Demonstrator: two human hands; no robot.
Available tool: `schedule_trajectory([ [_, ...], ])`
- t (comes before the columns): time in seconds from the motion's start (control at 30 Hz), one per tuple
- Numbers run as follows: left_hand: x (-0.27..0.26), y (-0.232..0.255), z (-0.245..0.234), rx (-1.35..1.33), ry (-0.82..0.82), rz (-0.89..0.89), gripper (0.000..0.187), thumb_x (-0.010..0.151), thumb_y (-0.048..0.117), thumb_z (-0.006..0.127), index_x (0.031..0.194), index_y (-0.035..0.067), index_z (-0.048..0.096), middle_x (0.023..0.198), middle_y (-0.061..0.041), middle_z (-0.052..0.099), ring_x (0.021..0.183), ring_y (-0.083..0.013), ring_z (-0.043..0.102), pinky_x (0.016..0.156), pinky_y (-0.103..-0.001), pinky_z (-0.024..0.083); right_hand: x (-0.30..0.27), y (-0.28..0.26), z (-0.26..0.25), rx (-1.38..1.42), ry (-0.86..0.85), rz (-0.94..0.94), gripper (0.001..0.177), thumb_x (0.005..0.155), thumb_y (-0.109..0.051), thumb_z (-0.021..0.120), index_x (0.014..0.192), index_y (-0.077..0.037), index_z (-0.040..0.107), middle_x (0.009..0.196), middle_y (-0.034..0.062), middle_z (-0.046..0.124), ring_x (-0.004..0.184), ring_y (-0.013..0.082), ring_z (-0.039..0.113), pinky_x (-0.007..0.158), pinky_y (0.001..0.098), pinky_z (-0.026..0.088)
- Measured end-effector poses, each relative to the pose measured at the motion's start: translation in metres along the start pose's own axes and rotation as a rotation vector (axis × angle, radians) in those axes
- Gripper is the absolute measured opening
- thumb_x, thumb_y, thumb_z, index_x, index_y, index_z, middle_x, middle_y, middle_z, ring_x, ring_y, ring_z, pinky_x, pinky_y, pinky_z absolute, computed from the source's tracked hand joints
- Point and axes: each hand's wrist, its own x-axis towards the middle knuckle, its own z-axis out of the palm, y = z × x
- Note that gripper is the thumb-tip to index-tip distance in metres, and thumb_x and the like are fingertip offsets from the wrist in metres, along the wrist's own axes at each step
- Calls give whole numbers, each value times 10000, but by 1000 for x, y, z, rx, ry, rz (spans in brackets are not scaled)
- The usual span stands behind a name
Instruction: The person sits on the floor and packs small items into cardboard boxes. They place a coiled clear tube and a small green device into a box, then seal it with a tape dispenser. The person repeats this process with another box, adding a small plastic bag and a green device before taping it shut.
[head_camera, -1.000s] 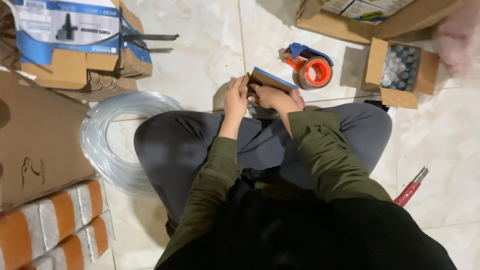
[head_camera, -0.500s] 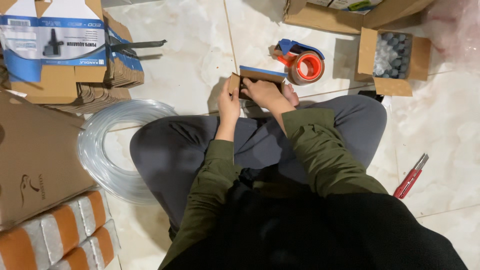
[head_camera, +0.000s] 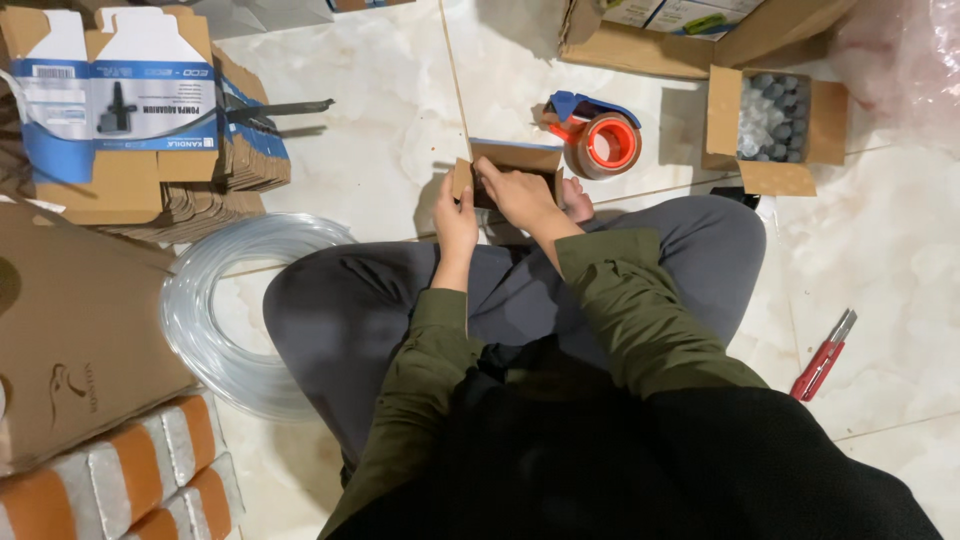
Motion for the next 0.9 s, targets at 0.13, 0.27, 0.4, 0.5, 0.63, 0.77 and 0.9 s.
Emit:
schedule_trajectory([
  [0.13,-7,21,-3,-16,-8,16,383,1003,123,438,1365,4,393,1313,-256,473,1223,-396,475,957,-477,489,8,7,11,-10,29,33,164,996,-273,288,1055,-150,379,706,182,645,695,392,650,574,494,497],
  [0.27,-3,11,1,2,-24,27,384,1003,125,448,1361,-5,397,1315,-263,459,1226,-416,460,943,-493,495,13,15,26,-204,168,38,169,956,-214,436,1123,-201,457,646,161,636,664,365,672,567,464,533],
  [0.4,-6,19,0,20,-35,20,377,997,131,455,1355,19,410,1310,-247,459,1224,-421,456,947,-492,498,19,24,34,-155,158,99,239,944,-260,537,1175,-213,578,723,187,673,717,361,687,604,470,554],
  [0.5,-2,11,2,30,-47,25,364,1002,131,444,1351,29,424,1301,-232,470,1216,-404,473,940,-484,504,15,22,30,-20,87,157,329,913,-199,577,1241,-216,561,818,246,670,827,396,675,677,507,551],
  [0.63,-3,11,2,5,-93,57,388,1005,172,453,1360,23,404,1320,-259,440,1234,-439,435,962,-485,478,28,53,65,151,23,174,360,930,-125,526,1288,-165,540,941,199,689,896,363,671,738,489,547],
  [0.77,-1,5,5,15,-107,-8,406,1011,162,435,1383,9,372,1342,-262,410,1274,-433,391,973,-495,470,8,30,25,195,-85,240,366,926,-65,477,1278,-121,558,983,213,681,942,377,655,797,506,533],
  [0.9,-3,8,4,33,-105,-31,414,1008,165,443,1386,11,375,1353,-256,407,1286,-420,383,975,-486,472,15,30,33,-234,58,216,119,847,-113,599,823,-90,713,659,156,670,629,279,672,557,411,553],
])
